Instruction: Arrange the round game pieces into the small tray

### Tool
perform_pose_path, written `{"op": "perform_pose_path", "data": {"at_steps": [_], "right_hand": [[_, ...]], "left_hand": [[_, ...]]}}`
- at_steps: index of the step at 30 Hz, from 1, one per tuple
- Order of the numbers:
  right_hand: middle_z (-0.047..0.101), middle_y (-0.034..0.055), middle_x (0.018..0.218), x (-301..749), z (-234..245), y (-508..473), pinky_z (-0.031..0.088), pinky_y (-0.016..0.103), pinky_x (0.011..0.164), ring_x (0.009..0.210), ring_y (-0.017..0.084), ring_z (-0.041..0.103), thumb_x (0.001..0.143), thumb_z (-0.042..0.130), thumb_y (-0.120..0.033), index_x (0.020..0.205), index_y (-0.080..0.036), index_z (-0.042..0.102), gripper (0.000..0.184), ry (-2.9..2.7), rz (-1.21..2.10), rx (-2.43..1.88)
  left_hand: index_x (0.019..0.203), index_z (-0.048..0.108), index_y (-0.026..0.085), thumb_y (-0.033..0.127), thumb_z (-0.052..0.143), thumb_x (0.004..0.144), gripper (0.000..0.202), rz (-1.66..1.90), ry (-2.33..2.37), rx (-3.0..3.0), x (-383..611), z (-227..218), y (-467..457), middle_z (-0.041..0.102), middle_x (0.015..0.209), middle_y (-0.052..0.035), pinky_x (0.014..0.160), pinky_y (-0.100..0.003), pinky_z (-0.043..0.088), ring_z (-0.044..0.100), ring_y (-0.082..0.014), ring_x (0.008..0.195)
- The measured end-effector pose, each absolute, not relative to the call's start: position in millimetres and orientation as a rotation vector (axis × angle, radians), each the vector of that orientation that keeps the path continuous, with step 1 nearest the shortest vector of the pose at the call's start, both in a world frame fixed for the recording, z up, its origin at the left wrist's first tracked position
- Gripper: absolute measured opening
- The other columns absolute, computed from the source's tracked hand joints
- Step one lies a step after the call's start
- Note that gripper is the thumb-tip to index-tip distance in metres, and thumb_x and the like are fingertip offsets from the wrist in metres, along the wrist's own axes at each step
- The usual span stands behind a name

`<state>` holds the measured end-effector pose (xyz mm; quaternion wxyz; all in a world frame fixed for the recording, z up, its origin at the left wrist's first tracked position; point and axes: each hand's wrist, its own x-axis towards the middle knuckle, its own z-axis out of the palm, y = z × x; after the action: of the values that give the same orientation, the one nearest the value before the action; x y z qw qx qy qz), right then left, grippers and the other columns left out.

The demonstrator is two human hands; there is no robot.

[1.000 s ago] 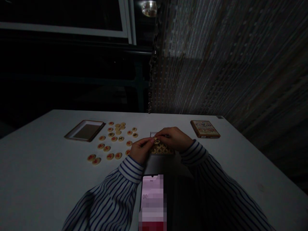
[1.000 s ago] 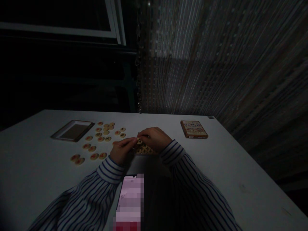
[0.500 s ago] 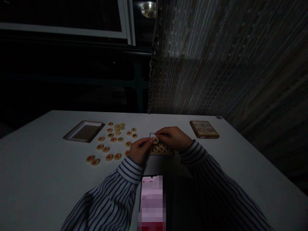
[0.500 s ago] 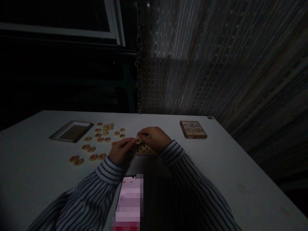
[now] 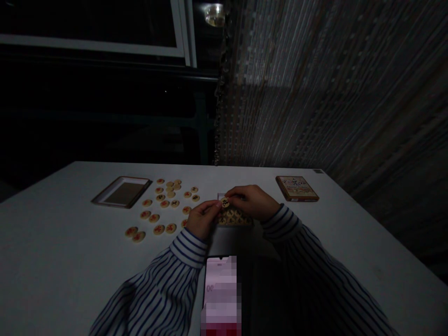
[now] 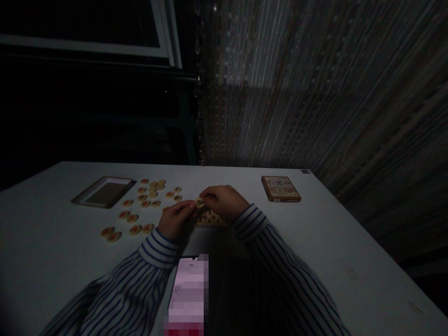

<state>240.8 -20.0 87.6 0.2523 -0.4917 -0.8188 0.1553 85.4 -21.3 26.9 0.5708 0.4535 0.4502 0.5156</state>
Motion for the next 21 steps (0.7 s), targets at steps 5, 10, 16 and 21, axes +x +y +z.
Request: {"op": "perform_pose_path", "data": {"at_steps": [5, 10, 16, 21], "right_hand": [[0.067, 0.0021, 0.087, 240.5, 86.8, -19.3, 0.043, 0.026, 0.075, 0.083, 0.015, 0.059, 0.076, 0.048, -0.023, 0.09, -0.02, 0.065, 0.022, -2.214, 0.432, -1.358], [0.067, 0.0019, 0.086, 240.5, 87.6, -19.5, 0.043, 0.026, 0.075, 0.082, 0.015, 0.06, 0.077, 0.047, -0.021, 0.09, -0.02, 0.065, 0.023, -2.228, 0.423, -1.329], [0.067, 0.0013, 0.089, 241.0, 87.7, -19.4, 0.043, 0.025, 0.077, 0.085, 0.015, 0.06, 0.078, 0.046, -0.021, 0.091, -0.021, 0.065, 0.023, -2.251, 0.409, -1.31], [0.067, 0.0014, 0.089, 241.7, 87.4, -19.0, 0.044, 0.024, 0.077, 0.085, 0.014, 0.06, 0.078, 0.046, -0.021, 0.09, -0.021, 0.066, 0.023, -2.279, 0.393, -1.281]], "left_hand": [[0.071, 0.065, 0.013, 0.035, 0.069, 0.055, 0.028, 1.223, 1.021, 0.983, 87.4, 25.2, -21.3, 0.063, 0.056, -0.0014, 0.044, -0.018, 0.041, 0.052, -0.0076, 0.046], [0.074, 0.066, 0.012, 0.037, 0.071, 0.052, 0.033, 1.185, 1.045, 1.03, 86.0, 27.5, -21.5, 0.063, 0.057, -0.0017, 0.046, -0.018, 0.042, 0.053, -0.0088, 0.049], [0.075, 0.067, 0.013, 0.034, 0.071, 0.053, 0.031, 1.205, 1.002, 0.995, 85.8, 27.5, -21.4, 0.064, 0.06, -0.0012, 0.051, -0.019, 0.043, 0.054, -0.0088, 0.053], [0.073, 0.068, 0.014, 0.033, 0.07, 0.056, 0.026, 1.184, 1.007, 1.024, 86.2, 28.3, -22.0, 0.064, 0.059, -0.0014, 0.051, -0.019, 0.044, 0.054, -0.009, 0.053]]}}
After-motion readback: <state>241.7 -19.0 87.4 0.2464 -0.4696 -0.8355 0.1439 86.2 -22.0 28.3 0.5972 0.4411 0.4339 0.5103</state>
